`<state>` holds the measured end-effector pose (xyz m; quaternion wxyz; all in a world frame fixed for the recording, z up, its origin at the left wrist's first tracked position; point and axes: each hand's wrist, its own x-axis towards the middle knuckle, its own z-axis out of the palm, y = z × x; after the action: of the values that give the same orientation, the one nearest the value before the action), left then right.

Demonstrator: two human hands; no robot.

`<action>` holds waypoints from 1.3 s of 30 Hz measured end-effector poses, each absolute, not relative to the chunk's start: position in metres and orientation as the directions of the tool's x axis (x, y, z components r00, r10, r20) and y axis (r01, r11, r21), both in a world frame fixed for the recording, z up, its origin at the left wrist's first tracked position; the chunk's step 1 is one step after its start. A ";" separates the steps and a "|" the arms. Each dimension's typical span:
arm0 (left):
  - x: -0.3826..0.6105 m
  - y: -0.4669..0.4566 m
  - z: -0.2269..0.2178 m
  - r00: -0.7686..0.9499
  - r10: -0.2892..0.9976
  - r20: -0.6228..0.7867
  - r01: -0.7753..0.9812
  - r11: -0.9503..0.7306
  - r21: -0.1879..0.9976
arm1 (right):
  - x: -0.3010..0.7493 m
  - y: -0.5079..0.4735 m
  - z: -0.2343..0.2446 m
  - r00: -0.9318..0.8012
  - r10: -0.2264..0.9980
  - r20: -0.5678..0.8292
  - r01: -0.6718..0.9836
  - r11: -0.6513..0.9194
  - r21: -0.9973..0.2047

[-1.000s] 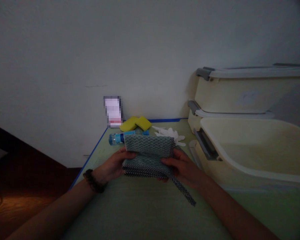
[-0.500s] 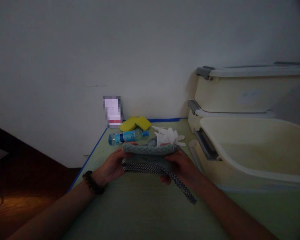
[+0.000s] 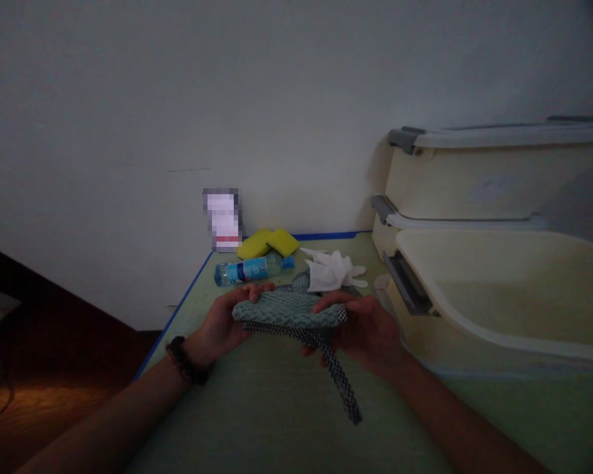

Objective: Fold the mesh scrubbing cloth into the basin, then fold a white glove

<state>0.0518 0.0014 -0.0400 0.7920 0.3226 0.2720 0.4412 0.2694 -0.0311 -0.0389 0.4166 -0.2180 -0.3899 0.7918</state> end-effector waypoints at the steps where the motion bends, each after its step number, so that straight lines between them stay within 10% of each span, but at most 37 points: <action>1: 0.052 0.002 -0.039 0.455 0.880 -0.135 -0.530 0.390 0.753 | 0.269 -0.031 -0.039 -0.549 0.836 -0.016 -0.468 -0.323 -0.823; 15: 0.060 -0.001 -0.036 0.339 0.903 -0.262 -0.354 0.381 0.854 | 0.269 -0.025 -0.042 -0.159 0.965 0.207 0.161 0.232 -0.959; 23: 0.043 0.017 -0.043 0.355 0.874 -0.331 -0.394 0.461 0.795 | 0.277 -0.018 -0.042 -0.525 0.850 0.038 -0.384 -0.198 -0.902; 39: 0.052 0.004 -0.039 0.508 0.804 -0.309 -0.349 0.520 0.779 | 0.270 -0.016 -0.047 -0.231 0.962 -0.144 -0.222 -0.196 -0.955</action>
<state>0.0522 0.0040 -0.0392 0.8020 0.3325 0.3419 0.3596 0.2696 -0.0156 -0.0469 0.4558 -0.4202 -0.4405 0.6493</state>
